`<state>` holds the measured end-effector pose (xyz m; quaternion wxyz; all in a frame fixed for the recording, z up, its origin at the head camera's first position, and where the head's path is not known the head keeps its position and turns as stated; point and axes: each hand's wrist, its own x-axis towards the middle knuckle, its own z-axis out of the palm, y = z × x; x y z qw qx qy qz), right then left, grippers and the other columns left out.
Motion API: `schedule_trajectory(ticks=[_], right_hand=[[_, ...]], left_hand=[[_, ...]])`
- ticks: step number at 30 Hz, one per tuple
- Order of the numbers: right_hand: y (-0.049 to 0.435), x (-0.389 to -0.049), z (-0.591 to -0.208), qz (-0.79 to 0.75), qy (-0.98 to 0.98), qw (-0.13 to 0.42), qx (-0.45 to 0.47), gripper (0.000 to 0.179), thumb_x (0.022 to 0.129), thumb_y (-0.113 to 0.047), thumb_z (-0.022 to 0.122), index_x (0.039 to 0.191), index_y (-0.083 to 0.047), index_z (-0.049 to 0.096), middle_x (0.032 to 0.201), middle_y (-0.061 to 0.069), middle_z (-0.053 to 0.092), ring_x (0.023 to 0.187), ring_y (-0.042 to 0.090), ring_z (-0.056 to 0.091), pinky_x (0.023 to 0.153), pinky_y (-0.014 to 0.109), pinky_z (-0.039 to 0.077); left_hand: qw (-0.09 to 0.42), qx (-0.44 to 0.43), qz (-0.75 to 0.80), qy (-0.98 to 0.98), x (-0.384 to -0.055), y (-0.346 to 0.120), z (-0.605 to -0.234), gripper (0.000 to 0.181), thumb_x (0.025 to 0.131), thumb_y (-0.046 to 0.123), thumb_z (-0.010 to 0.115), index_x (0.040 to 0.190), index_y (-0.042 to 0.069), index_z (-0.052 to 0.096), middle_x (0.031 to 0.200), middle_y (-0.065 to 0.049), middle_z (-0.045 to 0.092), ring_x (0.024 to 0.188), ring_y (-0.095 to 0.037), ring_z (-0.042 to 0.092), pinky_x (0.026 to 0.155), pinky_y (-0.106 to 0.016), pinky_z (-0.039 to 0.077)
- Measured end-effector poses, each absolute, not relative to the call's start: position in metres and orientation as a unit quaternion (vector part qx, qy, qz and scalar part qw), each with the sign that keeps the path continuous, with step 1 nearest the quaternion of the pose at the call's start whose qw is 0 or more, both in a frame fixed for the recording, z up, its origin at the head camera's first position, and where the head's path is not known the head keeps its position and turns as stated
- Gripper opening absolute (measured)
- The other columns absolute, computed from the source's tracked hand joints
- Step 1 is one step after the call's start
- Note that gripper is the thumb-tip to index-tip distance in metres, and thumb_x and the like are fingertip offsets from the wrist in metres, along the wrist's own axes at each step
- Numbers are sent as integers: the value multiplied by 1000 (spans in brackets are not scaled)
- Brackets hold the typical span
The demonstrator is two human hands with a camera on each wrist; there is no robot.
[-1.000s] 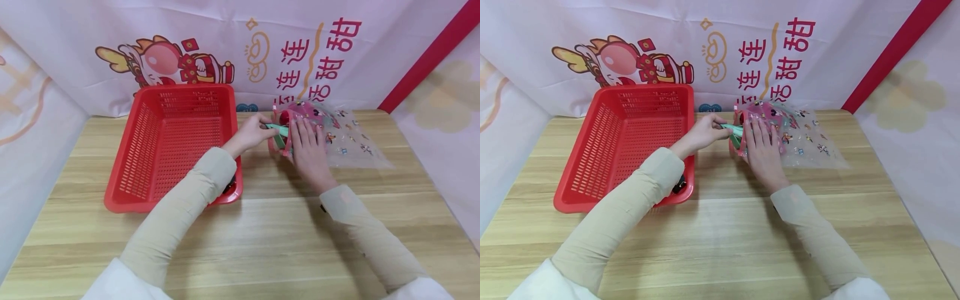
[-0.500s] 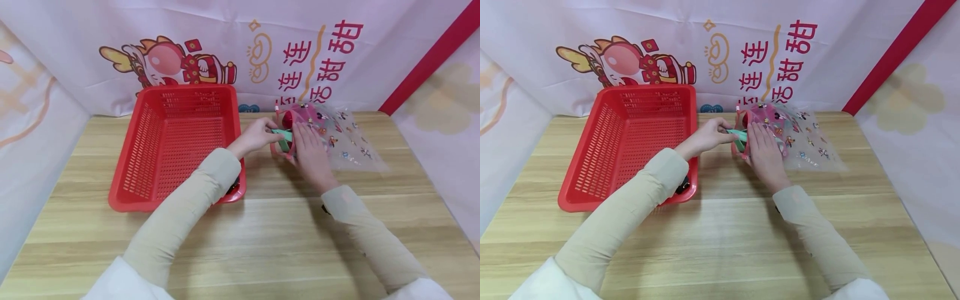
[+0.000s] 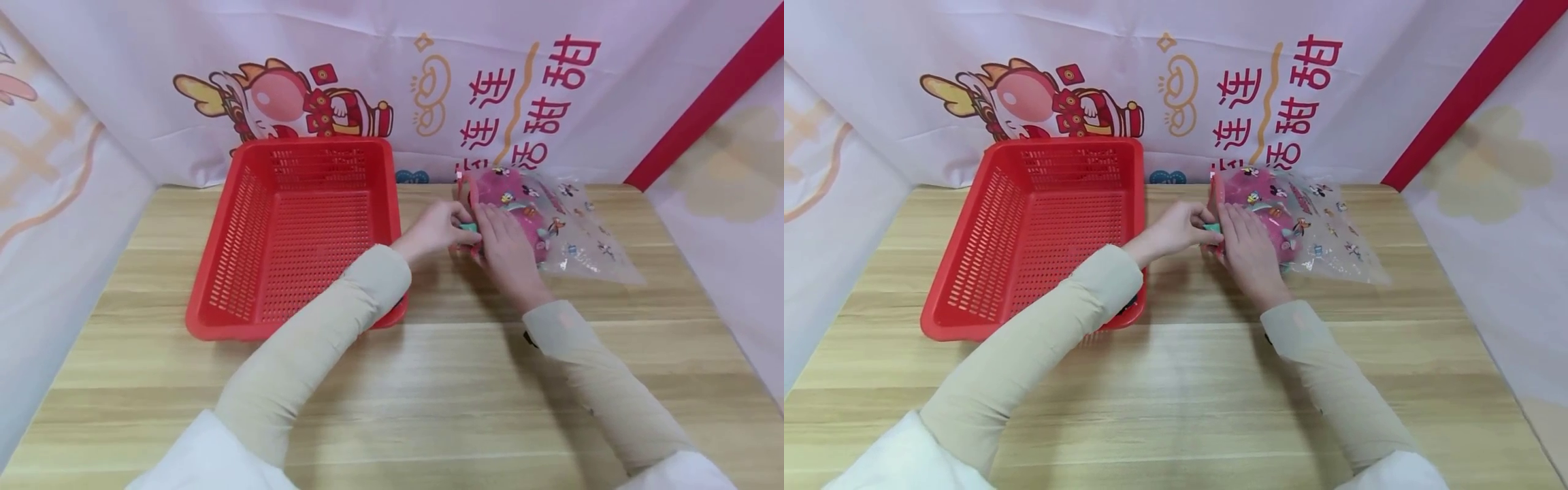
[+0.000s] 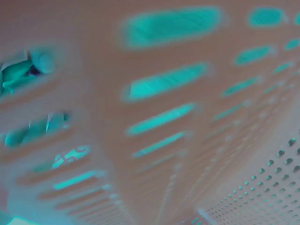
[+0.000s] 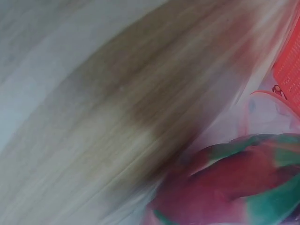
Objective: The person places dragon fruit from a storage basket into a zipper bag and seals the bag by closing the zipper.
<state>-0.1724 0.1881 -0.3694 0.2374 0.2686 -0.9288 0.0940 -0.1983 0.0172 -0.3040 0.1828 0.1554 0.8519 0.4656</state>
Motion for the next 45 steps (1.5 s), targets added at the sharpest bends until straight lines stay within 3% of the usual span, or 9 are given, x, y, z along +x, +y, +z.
schedule_trajectory(ticks=[6, 12, 18, 25, 31, 40, 45], right_hand=[[185, -170, -369, 83, -950, 192, 233, 80, 83, -25, 74, 145, 3, 31, 145, 23, 42, 137, 37, 38, 118, 50, 25], [187, -166, -374, 49, -959, 187, 207, 87, 80, -30, 76, 144, 6, 30, 147, 26, 38, 139, 39, 34, 118, 51, 23], [196, -167, -371, 67, -957, 178, 217, 76, 85, -23, 71, 143, 6, 32, 147, 25, 39, 139, 37, 36, 119, 46, 25], [214, -169, -362, 166, -934, 228, 222, 54, 90, -16, 65, 138, 1, 45, 137, 21, 53, 128, 35, 50, 110, 47, 39], [216, -172, -349, 196, -909, 279, 240, 43, 92, -13, 60, 132, 0, 52, 127, 21, 61, 118, 35, 58, 100, 48, 48], [215, -172, -336, 205, -913, 290, 202, 37, 95, -16, 53, 130, -3, 54, 119, 23, 65, 105, 40, 65, 92, 48, 52], [211, -167, -328, 250, -913, 283, 153, 33, 99, -21, 47, 126, -6, 58, 114, 25, 66, 104, 41, 64, 94, 52, 50]], left_hand=[[196, 168, 426, 867, -198, 11, -309, 37, 88, 21, 68, 121, 4, 64, 118, -10, 67, 106, -20, 60, 96, -28, 51], [221, 168, 405, 871, -199, 5, -305, 37, 91, 21, 64, 126, 7, 62, 124, -9, 65, 111, -20, 59, 97, -31, 51], [177, 134, 415, 882, -201, -2, -297, 37, 96, 24, 56, 128, 6, 59, 129, -9, 62, 120, -21, 56, 102, -33, 47], [119, 123, 426, 888, -206, -13, -292, 33, 98, 21, 52, 126, 4, 60, 125, -11, 63, 119, -21, 57, 103, -31, 46], [128, 101, 427, 889, -206, -16, -289, 36, 100, 24, 48, 130, 7, 56, 129, -9, 60, 121, -20, 54, 104, -32, 45], [133, 84, 429, 890, -206, -16, -289, 37, 101, 26, 46, 132, 8, 53, 129, -9, 59, 120, -20, 55, 103, -33, 45], [141, 80, 429, 888, -208, -16, -291, 39, 99, 22, 49, 136, 10, 49, 134, -9, 56, 125, -21, 53, 106, -33, 45]])
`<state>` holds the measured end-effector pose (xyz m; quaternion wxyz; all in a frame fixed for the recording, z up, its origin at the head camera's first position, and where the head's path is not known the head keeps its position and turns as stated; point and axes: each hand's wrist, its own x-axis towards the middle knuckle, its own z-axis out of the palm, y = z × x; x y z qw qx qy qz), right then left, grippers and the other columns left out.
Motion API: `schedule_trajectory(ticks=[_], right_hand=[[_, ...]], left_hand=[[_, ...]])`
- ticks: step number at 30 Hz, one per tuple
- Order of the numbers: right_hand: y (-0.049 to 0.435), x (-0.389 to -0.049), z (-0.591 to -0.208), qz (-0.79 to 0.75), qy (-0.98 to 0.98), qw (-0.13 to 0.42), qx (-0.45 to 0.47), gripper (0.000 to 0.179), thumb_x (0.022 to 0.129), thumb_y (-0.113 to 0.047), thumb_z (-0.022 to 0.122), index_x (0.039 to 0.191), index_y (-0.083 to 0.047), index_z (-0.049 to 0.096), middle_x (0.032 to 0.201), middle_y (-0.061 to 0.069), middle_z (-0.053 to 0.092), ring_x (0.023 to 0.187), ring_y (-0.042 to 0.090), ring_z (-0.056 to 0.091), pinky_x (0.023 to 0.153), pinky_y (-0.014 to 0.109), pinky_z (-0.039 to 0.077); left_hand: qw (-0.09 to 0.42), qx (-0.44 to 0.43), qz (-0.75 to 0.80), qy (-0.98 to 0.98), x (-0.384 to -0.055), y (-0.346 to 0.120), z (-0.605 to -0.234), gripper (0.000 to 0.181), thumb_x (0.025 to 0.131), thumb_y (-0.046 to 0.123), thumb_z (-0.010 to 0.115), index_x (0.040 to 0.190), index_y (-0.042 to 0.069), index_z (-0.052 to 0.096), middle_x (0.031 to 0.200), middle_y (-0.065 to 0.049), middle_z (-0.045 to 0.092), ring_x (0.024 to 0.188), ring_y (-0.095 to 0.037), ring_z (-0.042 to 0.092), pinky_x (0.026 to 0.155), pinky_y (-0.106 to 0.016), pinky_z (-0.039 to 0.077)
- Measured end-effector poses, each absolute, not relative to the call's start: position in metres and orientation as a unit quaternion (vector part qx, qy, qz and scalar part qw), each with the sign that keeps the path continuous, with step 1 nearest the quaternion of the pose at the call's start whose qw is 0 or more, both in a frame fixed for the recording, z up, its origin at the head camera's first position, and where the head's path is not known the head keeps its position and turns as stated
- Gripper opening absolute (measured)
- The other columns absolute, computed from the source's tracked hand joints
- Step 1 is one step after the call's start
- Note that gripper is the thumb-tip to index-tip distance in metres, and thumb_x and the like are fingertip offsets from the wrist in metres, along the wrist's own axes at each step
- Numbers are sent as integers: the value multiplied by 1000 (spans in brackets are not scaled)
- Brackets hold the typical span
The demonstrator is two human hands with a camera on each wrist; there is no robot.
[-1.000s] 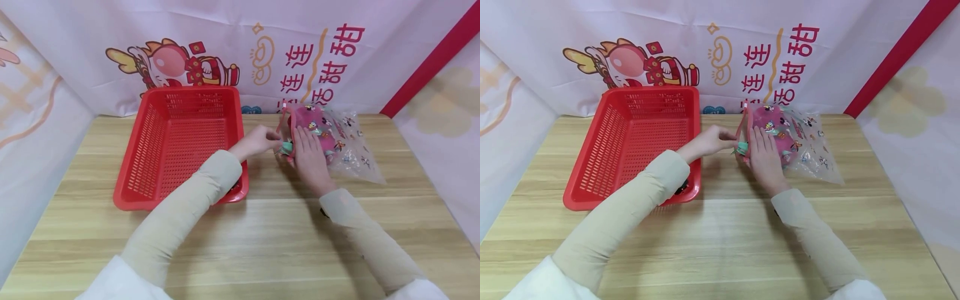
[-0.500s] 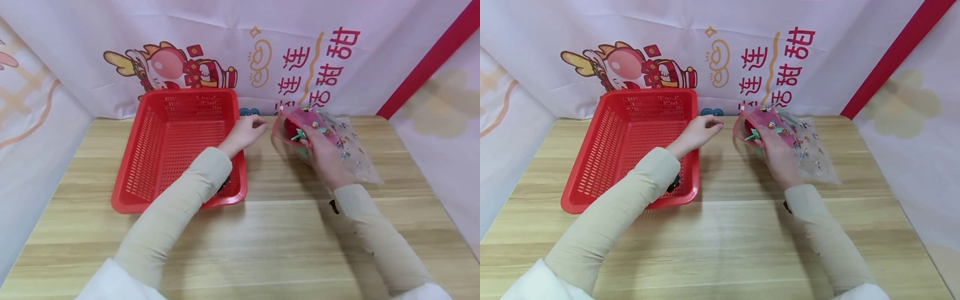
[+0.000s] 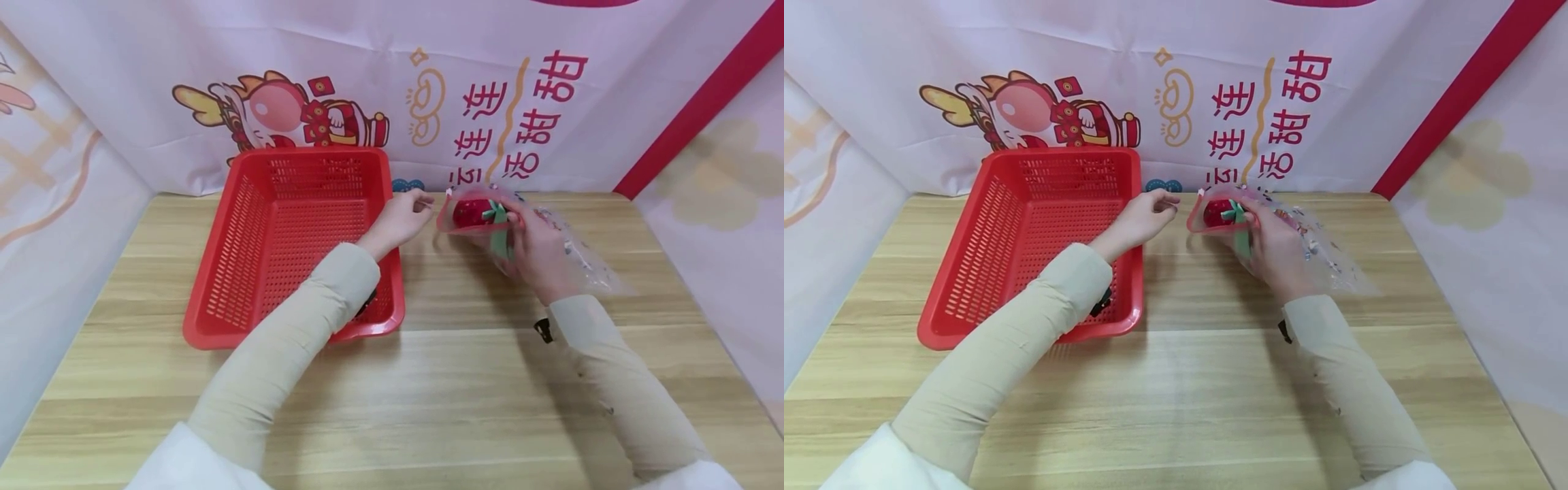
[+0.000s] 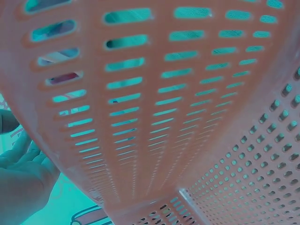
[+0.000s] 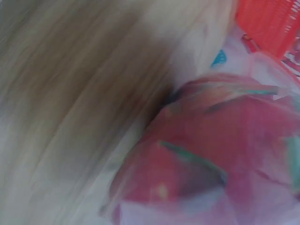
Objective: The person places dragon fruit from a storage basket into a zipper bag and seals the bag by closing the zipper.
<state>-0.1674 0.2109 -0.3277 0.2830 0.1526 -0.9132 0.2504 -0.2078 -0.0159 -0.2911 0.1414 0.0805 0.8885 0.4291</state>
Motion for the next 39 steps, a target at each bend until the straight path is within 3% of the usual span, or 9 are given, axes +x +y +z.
schedule_trajectory(ticks=[6, 8, 11, 15, 18, 20, 27, 30, 39], right_hand=[[202, -166, -316, 361, -876, 295, 121, 32, 100, -22, 45, 114, 2, 61, 111, 22, 68, 101, 37, 66, 91, 49, 51], [202, -167, -313, 398, -864, 291, 100, 34, 100, -24, 44, 111, 4, 62, 109, 22, 69, 100, 34, 67, 92, 41, 52], [203, -169, -307, 446, -851, 269, 66, 39, 100, -28, 43, 109, 5, 61, 107, 20, 69, 95, 12, 65, 93, 24, 50], [207, -171, -299, 513, -825, 234, 34, 38, 100, -30, 42, 107, 2, 61, 95, -4, 68, 87, -4, 52, 85, 13, 43], [211, -172, -295, 594, -778, 206, 13, 28, 99, -29, 44, 100, -8, 62, 89, -18, 63, 90, 3, 53, 84, 16, 41], [214, -172, -292, 646, -739, 190, -1, 23, 98, -31, 46, 96, -14, 61, 87, -15, 65, 92, 6, 55, 84, 17, 40], [217, -176, -286, 727, -663, 178, -13, 24, 96, -31, 48, 93, -12, 62, 82, -6, 72, 85, 8, 66, 85, 18, 46], [216, -178, -286, 714, -671, 198, -21, 22, 96, -28, 49, 86, -14, 62, 78, -9, 70, 82, 5, 63, 79, 17, 44], [211, -180, -287, 723, -668, 174, -30, 25, 94, -35, 49, 95, -13, 62, 90, -5, 67, 92, 10, 59, 82, 19, 44]], left_hand=[[141, 109, 419, 891, -212, -13, -297, 69, 90, 6, 60, 150, 14, 27, 152, -13, 36, 140, -27, 37, 108, -39, 43], [139, 121, 412, 892, -211, -12, -298, 79, 87, 2, 61, 153, 17, 19, 156, -12, 26, 143, -27, 30, 107, -40, 44], [145, 133, 406, 892, -209, -10, -298, 85, 87, 4, 63, 154, 22, 14, 159, -11, 15, 143, -27, 27, 104, -40, 47], [150, 145, 399, 893, -208, -10, -296, 81, 90, 9, 62, 154, 21, 14, 161, -12, 8, 140, -29, 32, 104, -41, 46], [151, 156, 386, 896, -209, -10, -296, 75, 91, 15, 62, 153, 19, 20, 161, -13, 8, 144, -30, 26, 111, -45, 39], [156, 168, 373, 899, -210, -11, -296, 71, 92, 20, 62, 152, 18, 24, 161, -12, 12, 149, -28, 16, 117, -47, 29], [180, 197, 354, 896, -210, -9, -297, 62, 92, 27, 62, 147, 13, 37, 143, -10, 48, 133, -24, 46, 110, -40, 40], [185, 191, 358, 895, -209, -9, -296, 54, 94, 27, 59, 144, 13, 42, 146, -8, 47, 134, -26, 45, 109, -39, 42], [197, 186, 345, 899, -211, -12, -299, 45, 100, 17, 42, 144, 10, 42, 143, -11, 48, 126, -22, 48, 106, -35, 44]])
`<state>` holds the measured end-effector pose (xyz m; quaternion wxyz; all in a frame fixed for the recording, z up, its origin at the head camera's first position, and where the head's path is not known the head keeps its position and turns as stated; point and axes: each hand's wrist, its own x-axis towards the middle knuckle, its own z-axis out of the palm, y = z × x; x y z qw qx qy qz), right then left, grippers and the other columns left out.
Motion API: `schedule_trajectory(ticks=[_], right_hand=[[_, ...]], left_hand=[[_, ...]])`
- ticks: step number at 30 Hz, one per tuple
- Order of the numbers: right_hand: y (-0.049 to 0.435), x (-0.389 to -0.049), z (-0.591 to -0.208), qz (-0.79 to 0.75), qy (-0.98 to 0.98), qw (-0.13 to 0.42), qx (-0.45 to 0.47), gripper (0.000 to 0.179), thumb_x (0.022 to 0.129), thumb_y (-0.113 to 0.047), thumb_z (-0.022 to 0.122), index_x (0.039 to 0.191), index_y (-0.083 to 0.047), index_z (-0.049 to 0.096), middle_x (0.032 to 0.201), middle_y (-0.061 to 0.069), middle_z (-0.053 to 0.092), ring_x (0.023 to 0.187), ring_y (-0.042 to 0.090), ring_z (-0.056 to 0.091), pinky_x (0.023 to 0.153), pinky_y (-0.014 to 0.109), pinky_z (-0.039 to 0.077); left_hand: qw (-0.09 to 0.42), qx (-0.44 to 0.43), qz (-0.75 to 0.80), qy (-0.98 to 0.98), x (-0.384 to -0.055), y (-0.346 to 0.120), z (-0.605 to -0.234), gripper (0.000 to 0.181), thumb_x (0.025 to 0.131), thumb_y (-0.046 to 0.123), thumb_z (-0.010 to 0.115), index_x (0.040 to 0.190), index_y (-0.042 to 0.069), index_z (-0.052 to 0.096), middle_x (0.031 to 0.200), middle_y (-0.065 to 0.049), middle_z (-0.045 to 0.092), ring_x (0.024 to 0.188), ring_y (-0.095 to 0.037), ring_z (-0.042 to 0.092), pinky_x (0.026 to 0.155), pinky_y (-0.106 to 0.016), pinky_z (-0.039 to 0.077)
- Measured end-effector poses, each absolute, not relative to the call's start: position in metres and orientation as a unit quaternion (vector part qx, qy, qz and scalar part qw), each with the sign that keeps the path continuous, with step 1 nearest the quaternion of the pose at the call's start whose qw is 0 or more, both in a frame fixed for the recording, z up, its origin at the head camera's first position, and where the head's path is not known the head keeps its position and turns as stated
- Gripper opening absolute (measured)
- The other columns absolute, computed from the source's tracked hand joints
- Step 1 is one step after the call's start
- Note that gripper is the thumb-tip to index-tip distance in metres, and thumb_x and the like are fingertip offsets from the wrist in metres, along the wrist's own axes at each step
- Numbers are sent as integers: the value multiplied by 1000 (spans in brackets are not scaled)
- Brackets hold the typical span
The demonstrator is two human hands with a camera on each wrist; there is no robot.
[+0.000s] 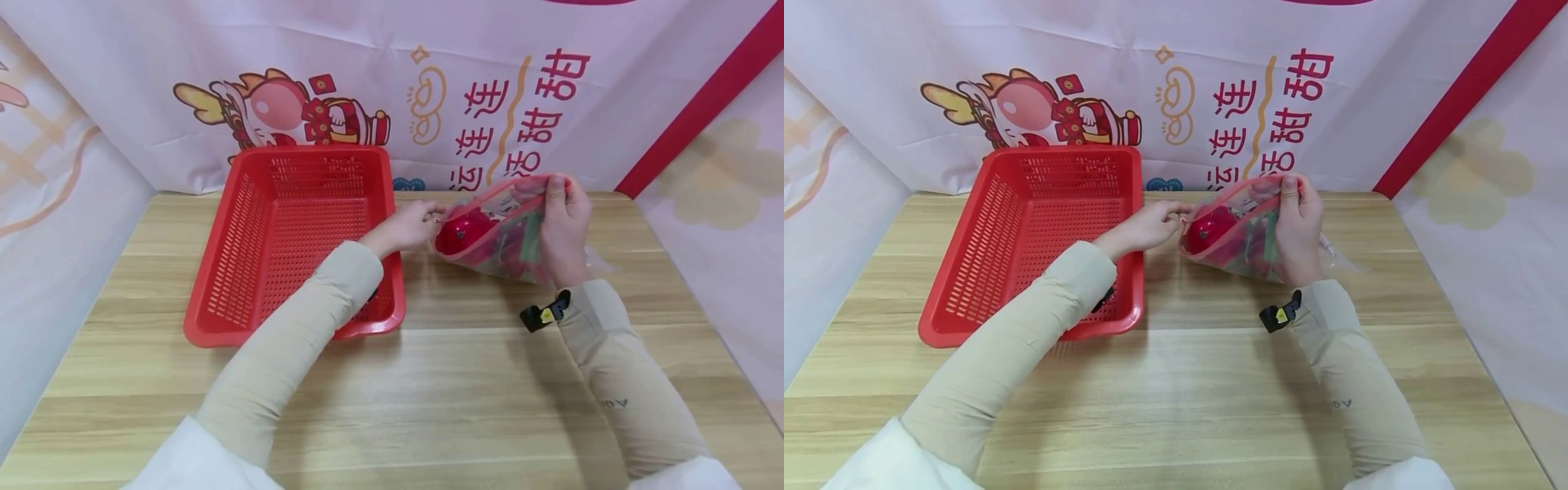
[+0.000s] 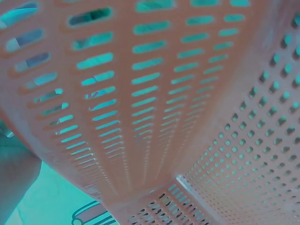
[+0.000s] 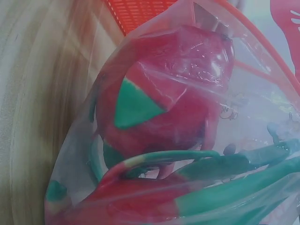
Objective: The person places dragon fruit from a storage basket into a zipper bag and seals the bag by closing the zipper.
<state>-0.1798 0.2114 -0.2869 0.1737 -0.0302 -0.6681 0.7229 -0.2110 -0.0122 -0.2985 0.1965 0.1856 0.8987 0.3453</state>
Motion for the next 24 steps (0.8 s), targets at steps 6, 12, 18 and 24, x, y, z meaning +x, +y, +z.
schedule_trajectory(ticks=[6, 12, 18, 24], right_hand=[[213, -182, -287, 724, -664, 186, -18, 26, 94, -35, 49, 97, -11, 61, 90, -1, 70, 91, 13, 63, 82, 19, 46], [217, -188, -287, 709, -671, 214, -29, 21, 96, -31, 49, 93, -13, 60, 89, -4, 65, 88, 10, 59, 81, 19, 43], [226, -197, -281, 689, -687, 226, -39, 22, 97, -30, 48, 101, -15, 62, 99, -3, 60, 97, 11, 51, 84, 20, 40], [230, -196, -272, 659, -724, 188, -79, 33, 96, -40, 48, 118, -18, 56, 110, -7, 50, 106, 7, 44, 90, 21, 36]], left_hand=[[147, 213, 262, 930, -211, -8, -305, 39, 98, 15, 50, 135, 5, 52, 131, -14, 55, 124, -24, 47, 106, -35, 43], [111, 202, 251, 940, -208, -5, -307, 25, 96, 21, 56, 113, 6, 66, 108, -12, 62, 104, -21, 53, 92, -32, 48], [106, 172, 303, 931, -208, -5, -306, 26, 96, 31, 55, 103, 7, 61, 90, -8, 59, 83, -17, 51, 74, -26, 45], [124, 121, 395, 902, -207, -8, -307, 24, 98, 34, 49, 105, 11, 52, 99, -7, 60, 87, -17, 54, 72, -25, 46]])
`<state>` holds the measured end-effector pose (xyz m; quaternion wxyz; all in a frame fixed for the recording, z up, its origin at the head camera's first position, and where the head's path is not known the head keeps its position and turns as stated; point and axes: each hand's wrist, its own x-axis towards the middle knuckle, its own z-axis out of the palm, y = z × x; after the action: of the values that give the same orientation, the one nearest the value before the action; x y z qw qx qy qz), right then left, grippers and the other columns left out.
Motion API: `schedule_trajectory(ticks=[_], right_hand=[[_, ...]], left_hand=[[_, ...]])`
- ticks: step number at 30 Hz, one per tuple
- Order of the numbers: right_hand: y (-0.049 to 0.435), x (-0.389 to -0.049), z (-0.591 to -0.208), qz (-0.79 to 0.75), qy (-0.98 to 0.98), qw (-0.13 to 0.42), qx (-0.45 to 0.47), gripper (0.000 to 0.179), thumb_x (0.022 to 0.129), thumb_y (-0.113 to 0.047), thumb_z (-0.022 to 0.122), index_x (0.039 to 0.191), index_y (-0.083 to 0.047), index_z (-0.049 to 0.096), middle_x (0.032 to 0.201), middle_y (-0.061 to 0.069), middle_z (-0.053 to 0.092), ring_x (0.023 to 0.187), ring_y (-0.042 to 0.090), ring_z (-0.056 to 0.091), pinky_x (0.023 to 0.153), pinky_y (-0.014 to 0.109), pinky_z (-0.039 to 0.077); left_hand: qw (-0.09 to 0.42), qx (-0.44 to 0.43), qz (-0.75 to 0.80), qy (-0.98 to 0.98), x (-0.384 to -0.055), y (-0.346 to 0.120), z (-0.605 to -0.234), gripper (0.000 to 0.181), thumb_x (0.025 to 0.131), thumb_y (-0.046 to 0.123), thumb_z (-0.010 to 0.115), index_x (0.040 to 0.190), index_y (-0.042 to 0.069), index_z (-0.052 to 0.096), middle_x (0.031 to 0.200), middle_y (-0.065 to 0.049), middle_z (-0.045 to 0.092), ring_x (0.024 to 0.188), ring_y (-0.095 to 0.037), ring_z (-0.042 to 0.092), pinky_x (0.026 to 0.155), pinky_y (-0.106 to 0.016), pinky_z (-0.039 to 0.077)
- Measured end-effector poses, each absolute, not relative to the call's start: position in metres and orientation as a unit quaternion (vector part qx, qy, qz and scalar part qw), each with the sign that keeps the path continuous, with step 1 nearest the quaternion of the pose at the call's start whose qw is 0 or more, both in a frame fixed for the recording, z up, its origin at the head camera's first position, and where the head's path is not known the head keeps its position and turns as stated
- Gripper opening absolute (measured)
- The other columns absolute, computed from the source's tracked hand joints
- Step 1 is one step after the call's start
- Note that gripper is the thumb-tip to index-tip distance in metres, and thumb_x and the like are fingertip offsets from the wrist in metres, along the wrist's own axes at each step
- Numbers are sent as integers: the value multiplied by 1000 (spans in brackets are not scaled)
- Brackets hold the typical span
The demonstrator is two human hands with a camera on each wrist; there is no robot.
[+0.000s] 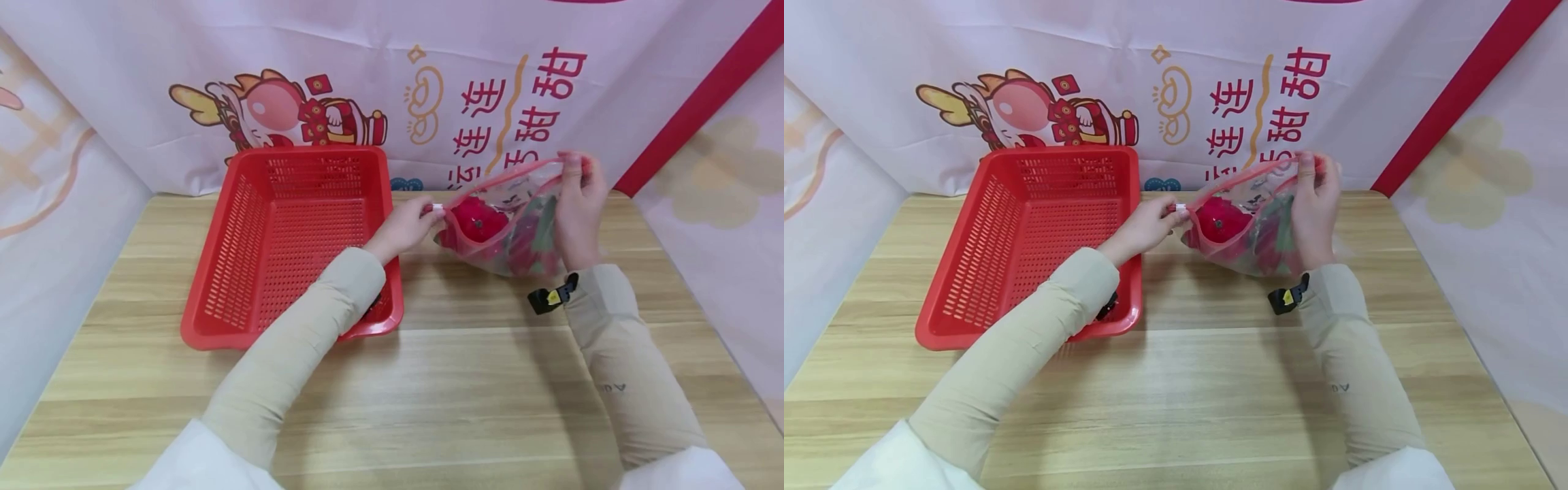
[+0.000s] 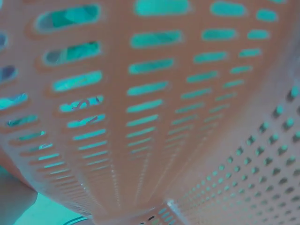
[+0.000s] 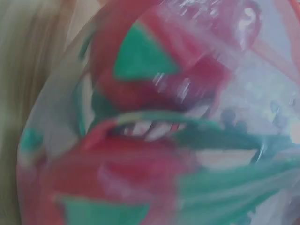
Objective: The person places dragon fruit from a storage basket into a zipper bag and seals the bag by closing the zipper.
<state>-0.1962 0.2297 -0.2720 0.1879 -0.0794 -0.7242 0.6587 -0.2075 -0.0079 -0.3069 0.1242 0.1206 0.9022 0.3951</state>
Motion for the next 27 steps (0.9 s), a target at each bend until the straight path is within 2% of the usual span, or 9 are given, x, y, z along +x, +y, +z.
schedule_trajectory(ticks=[4, 6, 8, 11, 17, 20, 23, 27], right_hand=[[228, -192, -272, 615, -751, 221, -99, 31, 95, -36, 54, 122, -20, 47, 100, -10, 40, 93, 4, 39, 79, 20, 32], [228, -190, -273, 608, -746, 254, -94, 32, 94, -30, 57, 122, -20, 45, 97, -9, 42, 88, 5, 40, 77, 20, 33], [228, -188, -274, 603, -743, 279, -84, 29, 94, -26, 58, 120, -19, 47, 98, -10, 45, 87, 5, 42, 78, 20, 34], [231, -188, -274, 602, -742, 287, -66, 24, 94, -22, 58, 117, -18, 53, 102, -11, 49, 92, 5, 46, 83, 21, 37], [243, -198, -278, 585, -760, 282, -30, 16, 94, -16, 59, 109, -18, 59, 105, -14, 48, 97, 2, 53, 86, 17, 44], [249, -199, -278, 570, -778, 264, -19, 12, 92, -14, 61, 103, -12, 65, 102, -15, 48, 96, 1, 55, 87, 13, 48], [259, -202, -280, 536, -814, 225, -6, 21, 89, -16, 66, 106, -6, 70, 100, -18, 50, 97, -1, 54, 88, 10, 49], [269, -203, -281, 484, -855, 186, 19, 33, 85, -18, 69, 115, -4, 68, 104, -22, 52, 99, -4, 53, 89, 8, 48]], left_hand=[[127, 83, 452, 879, -207, -9, -307, 24, 99, 32, 48, 107, 10, 50, 112, -7, 63, 100, -17, 62, 78, -27, 51], [121, 77, 459, 877, -208, -10, -307, 24, 99, 31, 48, 109, 9, 50, 111, -8, 64, 100, -18, 64, 79, -28, 53], [114, 74, 456, 879, -208, -10, -307, 24, 100, 30, 48, 108, 8, 51, 107, -9, 64, 98, -18, 65, 78, -27, 53], [105, 72, 455, 882, -208, -9, -307, 22, 100, 29, 48, 107, 8, 51, 104, -10, 63, 96, -19, 66, 77, -27, 53], [102, 65, 463, 878, -208, -9, -308, 23, 99, 28, 49, 108, 7, 52, 108, -11, 64, 100, -19, 67, 81, -28, 55], [105, 60, 467, 876, -208, -9, -309, 25, 99, 29, 49, 109, 6, 52, 109, -11, 64, 100, -19, 67, 82, -29, 56], [106, 56, 468, 876, -208, -9, -308, 26, 99, 28, 49, 111, 6, 53, 109, -12, 64, 99, -19, 66, 82, -29, 56], [107, 50, 475, 872, -209, -8, -307, 28, 99, 28, 50, 115, 5, 53, 112, -12, 63, 97, -19, 65, 83, -29, 56]])
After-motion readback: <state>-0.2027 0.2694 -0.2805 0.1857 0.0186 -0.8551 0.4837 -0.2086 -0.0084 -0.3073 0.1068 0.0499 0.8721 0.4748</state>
